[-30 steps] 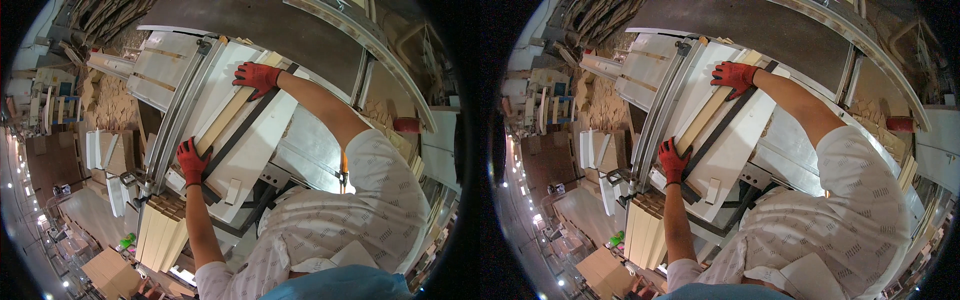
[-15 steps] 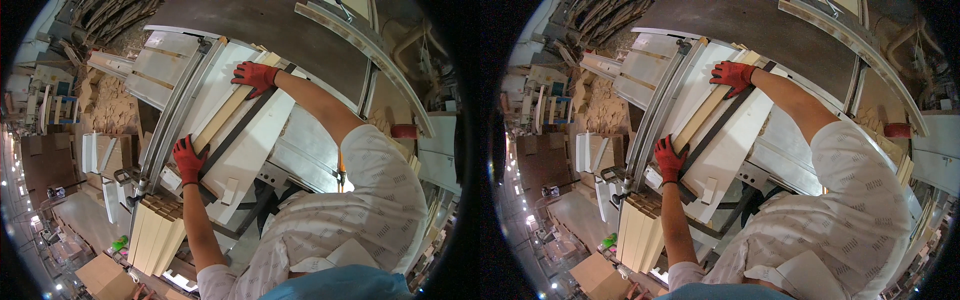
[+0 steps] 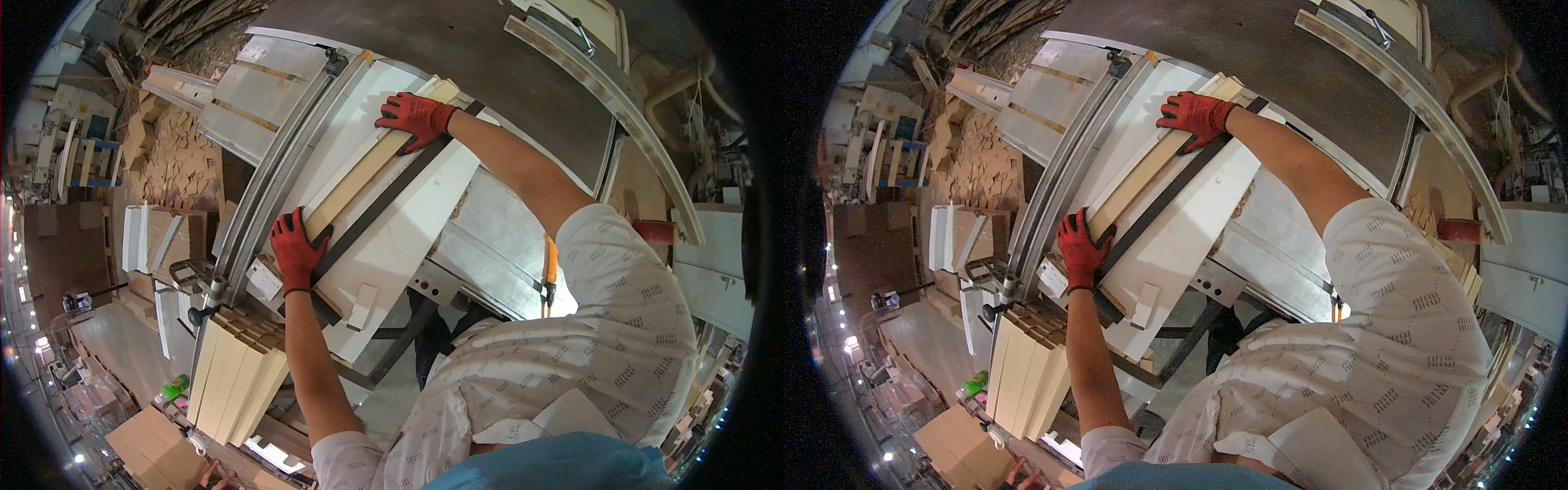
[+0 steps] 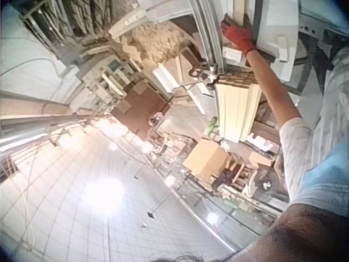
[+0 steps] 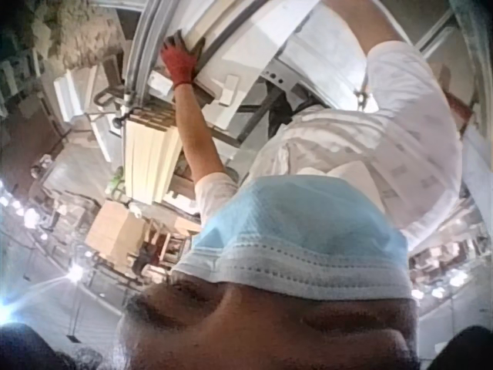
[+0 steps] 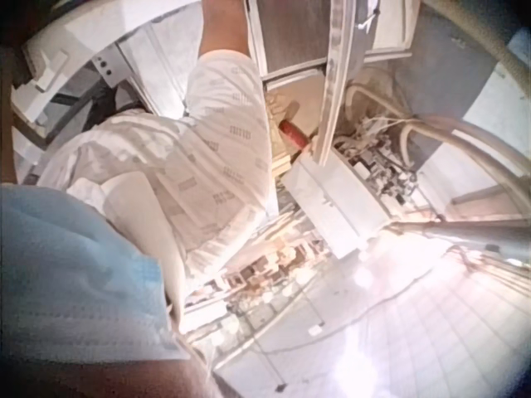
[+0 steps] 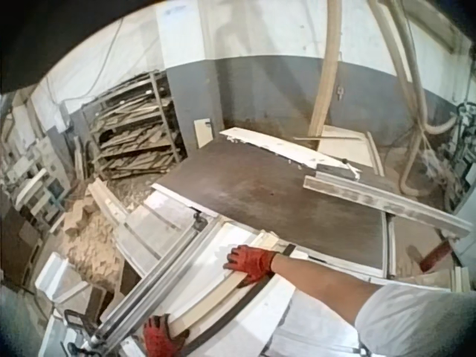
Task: Using a table saw to cut wooden planks in a furniture factory.
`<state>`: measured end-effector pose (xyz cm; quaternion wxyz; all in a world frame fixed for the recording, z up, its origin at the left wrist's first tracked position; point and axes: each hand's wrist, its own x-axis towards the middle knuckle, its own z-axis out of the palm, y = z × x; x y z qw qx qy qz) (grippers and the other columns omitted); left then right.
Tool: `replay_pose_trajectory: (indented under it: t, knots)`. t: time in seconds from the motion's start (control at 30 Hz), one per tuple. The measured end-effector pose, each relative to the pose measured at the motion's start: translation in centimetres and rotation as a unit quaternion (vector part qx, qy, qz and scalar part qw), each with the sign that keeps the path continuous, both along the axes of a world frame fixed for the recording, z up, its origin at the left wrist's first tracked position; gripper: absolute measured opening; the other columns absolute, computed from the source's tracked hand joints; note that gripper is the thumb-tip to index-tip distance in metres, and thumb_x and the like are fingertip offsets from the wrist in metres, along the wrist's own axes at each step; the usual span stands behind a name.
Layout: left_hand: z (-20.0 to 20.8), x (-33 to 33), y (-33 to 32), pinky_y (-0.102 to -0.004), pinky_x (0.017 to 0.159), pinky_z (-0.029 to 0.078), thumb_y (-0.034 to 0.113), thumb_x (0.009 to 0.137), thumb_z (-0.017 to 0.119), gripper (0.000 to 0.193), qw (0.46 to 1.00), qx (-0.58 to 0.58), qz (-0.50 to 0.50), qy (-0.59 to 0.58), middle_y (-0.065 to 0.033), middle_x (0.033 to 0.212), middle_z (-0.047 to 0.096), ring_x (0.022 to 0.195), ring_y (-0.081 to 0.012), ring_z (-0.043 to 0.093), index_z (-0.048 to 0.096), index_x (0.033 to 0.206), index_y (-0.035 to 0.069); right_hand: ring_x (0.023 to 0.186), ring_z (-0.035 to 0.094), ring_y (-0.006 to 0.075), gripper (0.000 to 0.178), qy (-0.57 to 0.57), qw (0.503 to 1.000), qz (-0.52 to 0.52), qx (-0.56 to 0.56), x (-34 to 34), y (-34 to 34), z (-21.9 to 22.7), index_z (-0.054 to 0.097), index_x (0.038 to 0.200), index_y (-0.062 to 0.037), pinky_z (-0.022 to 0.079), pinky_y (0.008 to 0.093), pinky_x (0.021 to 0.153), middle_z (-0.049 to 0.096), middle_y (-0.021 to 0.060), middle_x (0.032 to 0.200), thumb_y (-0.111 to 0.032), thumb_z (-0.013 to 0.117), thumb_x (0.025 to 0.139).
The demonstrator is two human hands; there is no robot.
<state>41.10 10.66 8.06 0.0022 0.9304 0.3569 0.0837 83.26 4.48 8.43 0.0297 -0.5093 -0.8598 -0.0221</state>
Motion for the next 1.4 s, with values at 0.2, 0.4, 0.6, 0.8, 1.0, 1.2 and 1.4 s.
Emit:
replay_pose_trajectory:
  t: [0.2,0.4,0.6,0.8,1.0,1.2,1.4]
  knots:
    - [0.1,0.1,0.0,-0.0494,0.099,0.037,0.049,0.065,0.08,0.083,1.0,-0.01,0.007,0.003,-0.0182,0.123,0.049,0.116,-0.036,0.045,0.047,0.132,0.011,0.112,0.05,0.0318,0.075,0.006,0.999,0.015,0.042,0.1,-0.1,-0.2,0.05,0.13,-0.009,0.043,0.0435,0.093,0.051,0.0157,0.12,-0.055,0.071,0.075]
    - [0.1,0.1,-0.1,-0.0493,0.099,0.037,0.048,0.065,0.081,0.083,1.0,-0.002,0.012,0.009,-0.0174,0.123,0.049,0.117,-0.036,0.045,0.047,0.132,0.013,0.111,0.05,0.0313,0.075,0.003,0.999,0.013,0.037,0.1,-0.2,-0.2,0.051,0.129,-0.0095,0.043,0.0438,0.092,0.051,0.0152,0.119,-0.056,0.072,0.073]
    - [-0.4,-0.1,0.3,-0.0495,0.099,0.038,0.049,0.064,0.08,0.084,1.0,0.002,0.004,-0.004,-0.0172,0.123,0.049,0.116,-0.0362,0.046,0.047,0.132,0.014,0.109,0.051,0.0314,0.075,0.005,0.999,0.009,0.044,0.1,0.0,-0.6,0.051,0.128,-0.009,0.044,0.0443,0.09,0.052,0.0148,0.117,-0.055,0.073,0.072]
    - [-0.1,0.1,0.1,-0.0505,0.098,0.038,0.05,0.067,0.079,0.082,1.0,-0.016,0.004,-0.02,-0.0183,0.124,0.05,0.117,-0.0365,0.046,0.047,0.132,0.012,0.11,0.05,0.0344,0.074,0.031,0.999,0.001,0.03,-0.2,-0.1,0.0,0.052,0.126,-0.0093,0.042,0.0461,0.094,0.052,0.017,0.119,-0.049,0.076,0.068]
    - [0.1,0.5,-0.6,-0.0509,0.101,0.034,0.045,0.067,0.082,0.085,0.999,-0.026,0.028,0.022,-0.0201,0.129,0.046,0.122,-0.037,0.043,0.042,0.133,0.011,0.115,0.05,0.0347,0.078,0.022,0.999,-0.026,0.008,-1.2,-1.0,1.1,0.051,0.13,-0.0081,0.043,0.047,0.096,0.05,0.0189,0.127,-0.049,0.077,0.068]
    - [-0.1,0.7,-0.9,-0.0505,0.102,0.034,0.045,0.069,0.082,0.084,0.998,-0.029,0.061,-0.002,-0.0217,0.13,0.046,0.122,-0.0374,0.043,0.042,0.134,0.01,0.125,0.046,0.036,0.09,0.039,0.979,-0.197,0.021,-5.4,-2.4,0.5,0.05,0.133,-0.0057,0.03,0.0479,0.111,0.05,0.0204,0.131,-0.06,0.076,0.066]
    - [0.3,1.2,-1.5,-0.0496,0.102,0.035,0.045,0.07,0.081,0.082,0.996,-0.036,0.077,-0.009,-0.0216,0.128,0.049,0.119,-0.0375,0.046,0.044,0.132,0.008,0.13,0.044,0.0338,0.09,0.047,0.97,-0.238,-0.026,-6.0,-2.4,1.6,0.05,0.133,-0.0051,0.024,0.046,0.115,0.05,0.019,0.132,-0.058,0.077,0.066]
